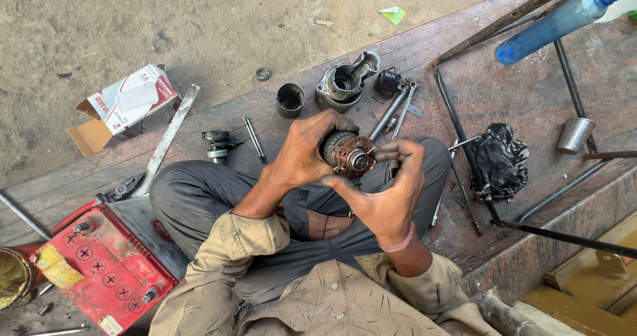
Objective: The person sits on the ground repairing a starter motor. They use a screwdriver on the solenoid terminal, separate the drive end housing from the armature, remove the end cap and brush holder, handle the copper commutator and springs, then reassemble the components and set the unit with other parts.
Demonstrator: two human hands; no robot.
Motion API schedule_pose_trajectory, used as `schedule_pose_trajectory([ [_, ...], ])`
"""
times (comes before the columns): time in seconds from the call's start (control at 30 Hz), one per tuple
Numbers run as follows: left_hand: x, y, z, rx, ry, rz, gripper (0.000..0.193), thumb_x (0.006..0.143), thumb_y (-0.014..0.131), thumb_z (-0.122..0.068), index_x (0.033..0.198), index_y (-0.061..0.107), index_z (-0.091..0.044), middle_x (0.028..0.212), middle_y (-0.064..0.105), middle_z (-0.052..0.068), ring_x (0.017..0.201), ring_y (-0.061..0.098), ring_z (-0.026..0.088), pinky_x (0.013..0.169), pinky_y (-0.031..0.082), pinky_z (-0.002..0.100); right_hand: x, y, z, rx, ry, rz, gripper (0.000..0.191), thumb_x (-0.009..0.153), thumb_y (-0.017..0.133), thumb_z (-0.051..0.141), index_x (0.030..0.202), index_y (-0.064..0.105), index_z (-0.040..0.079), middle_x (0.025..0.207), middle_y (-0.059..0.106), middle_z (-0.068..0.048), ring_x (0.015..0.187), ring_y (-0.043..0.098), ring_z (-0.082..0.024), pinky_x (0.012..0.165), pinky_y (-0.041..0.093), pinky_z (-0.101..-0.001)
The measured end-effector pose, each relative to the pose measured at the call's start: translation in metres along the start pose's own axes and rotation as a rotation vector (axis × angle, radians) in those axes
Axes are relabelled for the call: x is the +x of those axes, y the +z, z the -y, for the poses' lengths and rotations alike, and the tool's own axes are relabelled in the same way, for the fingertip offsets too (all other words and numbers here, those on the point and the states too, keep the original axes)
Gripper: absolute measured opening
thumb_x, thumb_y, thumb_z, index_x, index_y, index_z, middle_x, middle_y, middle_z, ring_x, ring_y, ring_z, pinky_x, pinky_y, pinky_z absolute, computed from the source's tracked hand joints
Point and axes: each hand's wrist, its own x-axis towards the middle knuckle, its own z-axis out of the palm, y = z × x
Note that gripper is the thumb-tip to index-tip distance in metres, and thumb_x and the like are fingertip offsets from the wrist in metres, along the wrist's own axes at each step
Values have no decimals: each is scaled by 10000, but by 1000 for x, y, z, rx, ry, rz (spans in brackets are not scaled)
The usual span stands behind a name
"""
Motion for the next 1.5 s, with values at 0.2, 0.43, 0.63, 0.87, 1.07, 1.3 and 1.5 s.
schedule_pose_trajectory([
  [0.2, 6, 5, 5, -181, -71, 49, 427, 674, 933, -141, 1016, 698, -43, 959, 750, 80, 861, 760, 200, 791, 589, 316, 40, -48, -6, -43, -198, 362, 871, 614, 910, 515, 1292, 622, 50, 1167, 576, -139, 1081, 603, -288, 923, 506, -381],
  [0.43, 5, 3, 11, -280, -68, 167, 479, 619, 867, -90, 1063, 703, -22, 976, 753, 83, 881, 738, 178, 821, 583, 327, 59, -54, -16, 61, -338, 545, 767, 683, 929, 367, 1348, 657, 99, 1282, 638, -105, 1185, 636, -271, 1002, 529, -396],
  [0.63, 4, 3, 16, -299, -39, 332, 466, 522, 783, -60, 974, 680, -15, 903, 707, 128, 786, 652, 196, 763, 542, 340, 59, -53, -19, 104, -370, 666, 747, 640, 944, 378, 1296, 702, 119, 1195, 644, -112, 1120, 653, -281, 952, 547, -382],
  [0.87, 3, 8, 19, -260, -97, 282, 481, 543, 796, -69, 1006, 683, -6, 890, 703, 139, 774, 654, 237, 747, 533, 336, 53, -51, -20, 26, -343, 520, 726, 606, 978, 385, 1212, 711, 87, 1116, 656, -93, 1006, 665, -272, 847, 539, -388],
  [1.07, 7, -2, 17, -212, -65, 296, 517, 574, 795, -74, 1075, 689, -2, 966, 723, 155, 831, 700, 230, 790, 553, 342, 54, -51, -19, -18, -347, 536, 770, 641, 949, 390, 1282, 659, 77, 1203, 614, -120, 1085, 626, -307, 919, 517, -419],
  [1.3, 8, -4, 13, -179, -57, 422, 463, 532, 784, -72, 982, 695, -5, 890, 722, 159, 787, 710, 294, 728, 549, 360, 55, -50, -20, -54, -473, 673, 711, 635, 928, 413, 1252, 715, 132, 1216, 648, -98, 1051, 603, -298, 915, 490, -436],
  [1.5, 7, 0, 18, -189, -203, 408, 471, 544, 787, -78, 1005, 718, -9, 842, 720, 133, 696, 673, 237, 693, 551, 358, 54, -47, -21, -20, -450, 576, 687, 654, 930, 440, 1206, 718, 91, 1165, 673, -95, 1044, 646, -291, 923, 488, -436],
])
